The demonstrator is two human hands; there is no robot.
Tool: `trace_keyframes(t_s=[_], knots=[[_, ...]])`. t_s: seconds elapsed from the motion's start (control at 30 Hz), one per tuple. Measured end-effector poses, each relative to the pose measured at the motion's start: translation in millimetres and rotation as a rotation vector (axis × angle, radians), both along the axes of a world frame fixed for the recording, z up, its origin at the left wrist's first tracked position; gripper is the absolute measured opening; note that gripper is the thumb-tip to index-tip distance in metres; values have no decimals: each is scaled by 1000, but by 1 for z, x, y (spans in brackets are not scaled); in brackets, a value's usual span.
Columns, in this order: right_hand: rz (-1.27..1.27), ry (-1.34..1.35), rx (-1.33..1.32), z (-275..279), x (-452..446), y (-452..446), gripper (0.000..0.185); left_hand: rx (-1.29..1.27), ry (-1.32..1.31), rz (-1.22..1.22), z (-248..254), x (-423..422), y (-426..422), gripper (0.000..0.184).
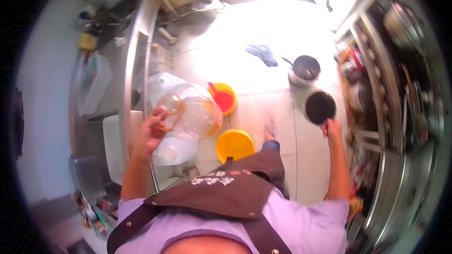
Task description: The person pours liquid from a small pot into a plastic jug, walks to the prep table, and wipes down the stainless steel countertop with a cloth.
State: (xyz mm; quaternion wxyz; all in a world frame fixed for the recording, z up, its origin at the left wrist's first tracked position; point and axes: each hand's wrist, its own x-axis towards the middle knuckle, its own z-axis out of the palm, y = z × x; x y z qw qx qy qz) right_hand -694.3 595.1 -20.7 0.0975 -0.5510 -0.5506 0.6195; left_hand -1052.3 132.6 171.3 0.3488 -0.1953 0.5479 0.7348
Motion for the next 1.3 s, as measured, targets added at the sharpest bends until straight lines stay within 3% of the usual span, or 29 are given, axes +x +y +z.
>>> trace_keyframes(t_s=[0.4, 0.53, 0.77, 1.0, 1.3], knots=[[139, -27, 27, 43, -140, 203, 10, 81, -81, 220, 1, -62, 155, 34], [217, 16, -6, 13, -153, 256, 10, 138, -54, 238, 0, -72, 171, 33], [322, -30, -52, 39, -211, 280, 9, 226, 49, 239, 6, -93, 183, 32], [437, -31, -42, 19, -280, 302, 13, 167, 50, 312, 2, -138, 205, 33], [578, -62, -89, 32, -430, 334, 19, 246, 81, 363, 2, -239, 216, 37]])
